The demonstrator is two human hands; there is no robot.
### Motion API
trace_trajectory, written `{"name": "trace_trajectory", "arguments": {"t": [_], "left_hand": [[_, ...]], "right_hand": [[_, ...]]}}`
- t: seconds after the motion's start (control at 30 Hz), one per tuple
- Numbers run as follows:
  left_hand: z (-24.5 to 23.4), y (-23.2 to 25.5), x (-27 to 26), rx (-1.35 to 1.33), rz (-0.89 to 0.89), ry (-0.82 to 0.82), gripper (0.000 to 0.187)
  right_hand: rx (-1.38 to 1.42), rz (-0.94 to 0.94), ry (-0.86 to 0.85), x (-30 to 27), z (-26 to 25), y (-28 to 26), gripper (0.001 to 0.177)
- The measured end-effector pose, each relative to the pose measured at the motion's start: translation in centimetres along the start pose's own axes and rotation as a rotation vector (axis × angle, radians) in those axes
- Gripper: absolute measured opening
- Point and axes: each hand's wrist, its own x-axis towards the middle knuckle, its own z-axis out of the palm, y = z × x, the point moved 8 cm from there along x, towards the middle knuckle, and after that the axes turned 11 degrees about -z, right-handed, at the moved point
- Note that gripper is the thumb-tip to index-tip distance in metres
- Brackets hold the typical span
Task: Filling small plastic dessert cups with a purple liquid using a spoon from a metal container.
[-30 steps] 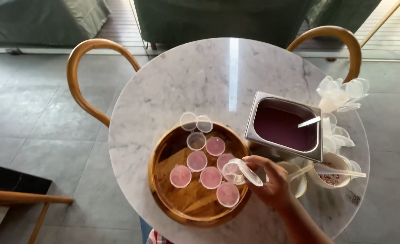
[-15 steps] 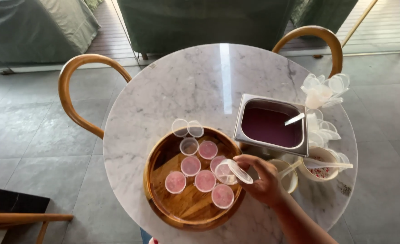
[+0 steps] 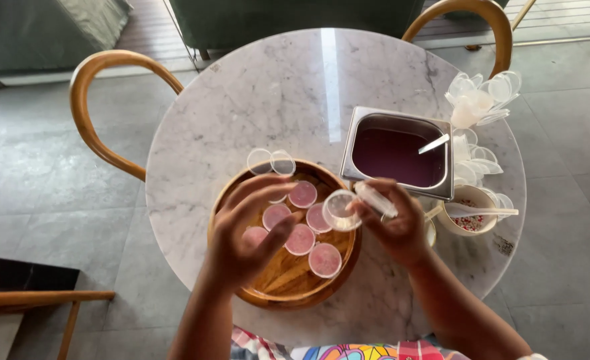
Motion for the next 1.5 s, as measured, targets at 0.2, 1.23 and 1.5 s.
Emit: {"name": "trace_trajectory", "arguments": {"t": [0.2, 1.23, 1.5], "left_hand": [[5.7, 0.8, 3.5, -0.227, 0.031, -0.477, 0.064], [9.7, -3.1, 0.5, -0.204, 0.342, -0.357, 0.072], [10.3, -3.3, 0.2, -0.302, 0.331, -0.394, 0.047]], "right_hand": [[0.142, 0.176, -0.025, 1.2, -0.6, 1.7, 0.027], [0.570, 0.282, -0.042, -2.6, 1.4, 4.9, 0.025], [0.619, 0.352, 0.002, -2.3, 2.0, 4.1, 0.051]]}}
